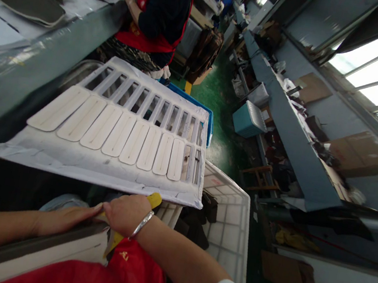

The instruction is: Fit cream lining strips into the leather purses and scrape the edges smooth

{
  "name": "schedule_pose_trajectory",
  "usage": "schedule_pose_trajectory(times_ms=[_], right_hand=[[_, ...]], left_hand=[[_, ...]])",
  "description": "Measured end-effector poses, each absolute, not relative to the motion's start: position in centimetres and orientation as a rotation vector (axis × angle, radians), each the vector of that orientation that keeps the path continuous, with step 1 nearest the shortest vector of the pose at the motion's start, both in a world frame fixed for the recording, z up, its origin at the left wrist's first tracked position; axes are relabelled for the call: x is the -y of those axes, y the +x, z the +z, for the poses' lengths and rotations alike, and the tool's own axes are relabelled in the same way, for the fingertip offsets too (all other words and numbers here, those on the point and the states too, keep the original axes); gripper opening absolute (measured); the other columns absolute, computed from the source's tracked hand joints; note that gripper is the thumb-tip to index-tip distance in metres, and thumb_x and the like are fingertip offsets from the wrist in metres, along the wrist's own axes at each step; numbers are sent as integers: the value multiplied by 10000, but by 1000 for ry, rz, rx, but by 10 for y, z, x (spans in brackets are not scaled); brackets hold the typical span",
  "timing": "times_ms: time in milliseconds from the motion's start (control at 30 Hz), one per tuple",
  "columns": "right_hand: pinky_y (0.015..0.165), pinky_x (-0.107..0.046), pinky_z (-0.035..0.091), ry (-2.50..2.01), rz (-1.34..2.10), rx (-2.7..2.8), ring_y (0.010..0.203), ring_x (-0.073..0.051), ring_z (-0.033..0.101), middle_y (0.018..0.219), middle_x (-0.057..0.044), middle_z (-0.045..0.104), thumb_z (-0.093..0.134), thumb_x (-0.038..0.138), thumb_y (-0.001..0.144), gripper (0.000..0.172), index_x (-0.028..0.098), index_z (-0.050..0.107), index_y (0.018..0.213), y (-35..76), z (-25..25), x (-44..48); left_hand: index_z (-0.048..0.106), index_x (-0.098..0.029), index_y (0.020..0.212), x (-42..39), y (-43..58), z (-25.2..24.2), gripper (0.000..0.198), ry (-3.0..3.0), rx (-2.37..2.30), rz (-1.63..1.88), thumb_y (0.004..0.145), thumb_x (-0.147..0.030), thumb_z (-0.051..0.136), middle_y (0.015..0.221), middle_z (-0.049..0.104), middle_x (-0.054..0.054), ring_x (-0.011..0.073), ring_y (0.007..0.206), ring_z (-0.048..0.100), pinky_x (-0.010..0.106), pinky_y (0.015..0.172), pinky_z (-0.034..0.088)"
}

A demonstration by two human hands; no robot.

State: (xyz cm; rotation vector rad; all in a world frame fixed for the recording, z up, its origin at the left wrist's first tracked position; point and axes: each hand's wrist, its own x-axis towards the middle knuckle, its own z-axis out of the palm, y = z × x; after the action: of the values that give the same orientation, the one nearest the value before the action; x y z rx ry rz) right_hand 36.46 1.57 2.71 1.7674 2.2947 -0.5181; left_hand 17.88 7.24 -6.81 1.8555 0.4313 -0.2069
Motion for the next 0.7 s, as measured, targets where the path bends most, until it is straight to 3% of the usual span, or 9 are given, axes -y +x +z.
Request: schedule_pose_trajectory(times_ms=[100, 300, 433, 600, 700], right_hand=[[552, -290, 451, 1749, -515, -2302, 741, -213, 651, 797, -59, 693, 231, 358, 962, 491, 161, 644, 783, 363, 28, -14], [578, -287, 447, 1805, -532, -2249, 739, -203, 648, 803, -67, 691, 226, 380, 961, 505, 158, 646, 789, 359, 28, -10], [557, -289, 442, 1835, -518, -2247, 717, -202, 645, 794, -62, 689, 213, 370, 959, 506, 164, 642, 787, 357, 25, -3], [572, -303, 457, 1923, -515, -2186, 708, -203, 640, 782, -61, 685, 202, 372, 959, 508, 178, 638, 786, 350, 21, 9], [580, -318, 461, 1992, -484, -2160, 703, -210, 638, 784, -60, 682, 198, 383, 959, 506, 186, 636, 803, 346, 19, 11]], left_hand=[[481, -258, 1276, -78, 180, -58, 539, 1778, -339, -229, 869, -474, 201, 1277, 554, -13, 179, 1133, 529, 292, 994, 358], [617, -209, 1059, -87, 188, -35, 515, 1754, -310, -306, 892, -432, 184, 977, 658, 28, 193, 917, 602, 266, 879, 433], [596, -240, 1105, -87, 190, -31, 484, 1748, -274, -312, 894, -424, 201, 1097, 640, 11, 191, 1036, 570, 268, 951, 385], [529, -159, 1206, -89, 188, -34, 524, 1758, -109, -334, 906, -409, 179, 1227, 579, 59, 178, 1116, 523, 257, 998, 344], [504, -174, 1244, -93, 189, -31, 539, 1782, -103, -346, 909, -450, 185, 1284, 542, 48, 185, 1160, 493, 260, 1018, 318]])
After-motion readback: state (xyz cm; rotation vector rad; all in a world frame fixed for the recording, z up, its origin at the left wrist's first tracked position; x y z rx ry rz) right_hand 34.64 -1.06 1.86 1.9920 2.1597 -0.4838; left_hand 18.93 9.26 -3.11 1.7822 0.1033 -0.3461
